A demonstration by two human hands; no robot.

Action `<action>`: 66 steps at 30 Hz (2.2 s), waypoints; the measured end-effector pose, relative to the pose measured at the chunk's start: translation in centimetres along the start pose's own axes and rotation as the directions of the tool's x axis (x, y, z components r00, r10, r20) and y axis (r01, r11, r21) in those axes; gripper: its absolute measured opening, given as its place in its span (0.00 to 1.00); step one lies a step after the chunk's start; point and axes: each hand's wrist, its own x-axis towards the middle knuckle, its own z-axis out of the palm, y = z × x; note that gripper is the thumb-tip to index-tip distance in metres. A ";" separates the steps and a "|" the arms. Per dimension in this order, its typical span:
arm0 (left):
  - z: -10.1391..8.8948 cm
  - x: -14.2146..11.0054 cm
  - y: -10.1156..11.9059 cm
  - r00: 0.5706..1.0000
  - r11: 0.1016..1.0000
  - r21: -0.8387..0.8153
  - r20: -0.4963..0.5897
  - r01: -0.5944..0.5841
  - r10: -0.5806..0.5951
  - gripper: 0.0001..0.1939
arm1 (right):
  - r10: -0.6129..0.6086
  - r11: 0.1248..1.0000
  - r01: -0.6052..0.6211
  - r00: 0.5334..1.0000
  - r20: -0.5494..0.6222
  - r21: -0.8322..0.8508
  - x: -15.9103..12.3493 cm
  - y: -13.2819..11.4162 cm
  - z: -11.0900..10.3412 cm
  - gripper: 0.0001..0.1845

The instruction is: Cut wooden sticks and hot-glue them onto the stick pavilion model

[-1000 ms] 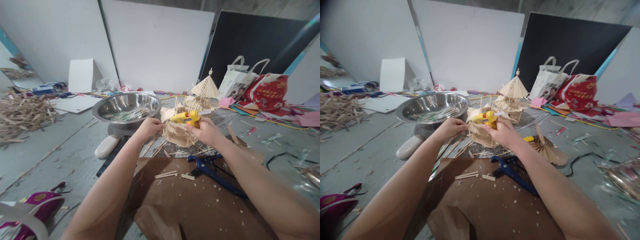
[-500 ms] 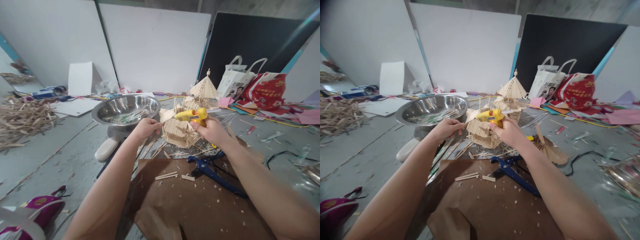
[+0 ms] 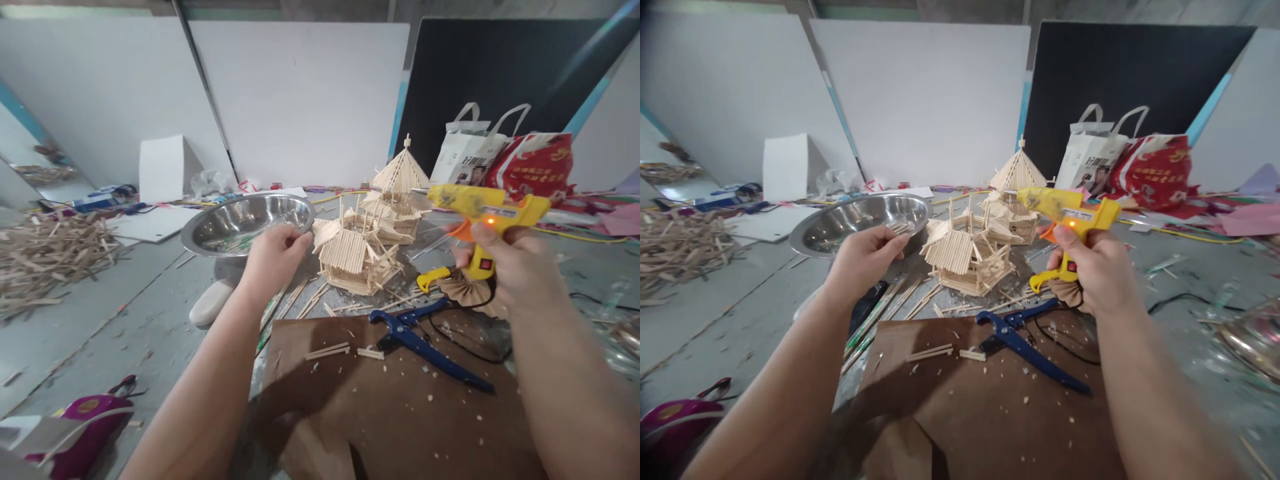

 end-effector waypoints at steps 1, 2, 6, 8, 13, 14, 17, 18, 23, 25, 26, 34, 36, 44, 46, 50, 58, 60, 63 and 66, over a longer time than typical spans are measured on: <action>-0.2 -0.3 0.2 1.000 1.000 -0.019 -0.016 -0.020 0.019 0.11 | -0.019 0.999 0.019 1.000 -0.012 0.029 0.0 -0.1 -0.3 0.10; -0.4 -0.5 0.5 0.999 0.998 -0.037 -0.028 -0.041 0.040 0.10 | -0.041 0.998 0.042 0.999 -0.027 0.046 0.1 -0.2 -0.5 0.09; -0.5 -1.3 1.2 0.992 0.994 0.019 0.077 -0.104 0.102 0.11 | -0.122 0.991 0.124 0.992 -0.027 0.059 0.2 -0.8 -1.2 0.08; 0.0 -1.5 1.1 0.968 0.984 0.113 0.225 -0.135 0.107 0.09 | -0.149 0.986 0.149 0.989 -0.007 0.072 0.2 -1.0 -1.3 0.07; 2.2 -1.4 -0.7 0.858 0.925 0.327 0.514 -0.194 -0.002 0.09 | -0.191 0.979 0.192 0.981 -0.022 0.066 0.3 -1.1 -1.4 0.05; 2.6 -1.4 -1.2 0.841 0.910 0.371 0.538 -0.186 -0.048 0.09 | -0.191 0.980 0.192 0.981 -0.028 0.056 0.4 -1.1 -1.4 0.05; 3.7 -1.3 -2.5 0.787 0.873 0.452 0.599 -0.183 -0.145 0.09 | -0.194 0.981 0.195 0.980 -0.037 0.019 0.4 -1.0 -1.4 0.05; 4.1 -1.3 -2.7 0.770 0.870 0.452 0.621 -0.198 -0.147 0.09 | -0.197 0.980 0.198 0.980 -0.034 0.010 0.3 -1.0 -1.4 0.06; 5.9 -2.1 -2.5 0.689 0.881 0.306 0.724 -0.360 0.031 0.11 | -0.206 0.979 0.206 0.978 -0.020 0.004 0.2 -1.0 -1.3 0.06; 6.5 -2.5 -2.1 0.654 0.872 0.268 0.753 -0.410 0.076 0.13 | -0.214 0.977 0.214 0.976 -0.028 0.009 0.2 -1.0 -1.3 0.06; 6.8 -2.7 -1.8 0.639 0.867 0.263 0.765 -0.423 0.080 0.14 | -0.216 0.976 0.216 0.976 -0.030 0.008 0.3 -1.1 -1.3 0.06; 7.4 -2.7 -2.2 0.655 0.835 0.345 0.756 -0.429 0.024 0.14 | -0.213 0.977 0.213 0.977 -0.022 0.006 0.2 -1.2 -1.3 0.06; 7.5 -2.4 -2.8 0.659 0.841 0.354 0.752 -0.409 0.004 0.14 | -0.221 0.975 0.222 0.975 -0.022 0.014 0.2 -1.3 -1.3 0.06; 6.4 -1.1 -4.5 0.732 0.812 0.482 0.674 -0.330 -0.102 0.12 | -0.249 0.967 0.249 0.968 -0.002 0.046 0.4 -0.9 -1.6 0.04; 6.3 -1.1 -4.4 0.715 0.812 0.471 0.692 -0.345 -0.098 0.11 | -0.250 0.967 0.249 0.968 0.004 0.046 0.4 -0.8 -1.7 0.04; 6.8 -1.7 -3.9 0.667 0.811 0.433 0.742 -0.394 -0.072 0.10 | -0.251 0.967 0.250 0.968 0.004 0.047 0.4 -0.8 -1.7 0.03; 7.8 -1.9 -4.2 0.656 0.828 0.367 0.755 -0.425 0.002 0.09 | -0.234 0.971 0.235 0.972 -0.019 0.032 0.2 -0.8 -1.5 0.03; 7.8 -1.7 -4.2 0.648 0.843 0.342 0.761 -0.416 0.011 0.09 | -0.235 0.972 0.235 0.972 -0.026 0.023 0.2 -0.8 -1.5 0.04; 7.7 -1.5 -4.4 0.663 0.864 0.320 0.749 -0.389 0.022 0.09 | -0.205 0.979 0.205 0.979 -0.017 0.015 0.1 -0.9 -1.5 0.04; 7.6 -1.3 -4.4 0.703 0.888 0.308 0.711 -0.341 0.023 0.09 | -0.194 0.981 0.194 0.981 -0.010 0.016 0.0 -1.0 -1.4 0.04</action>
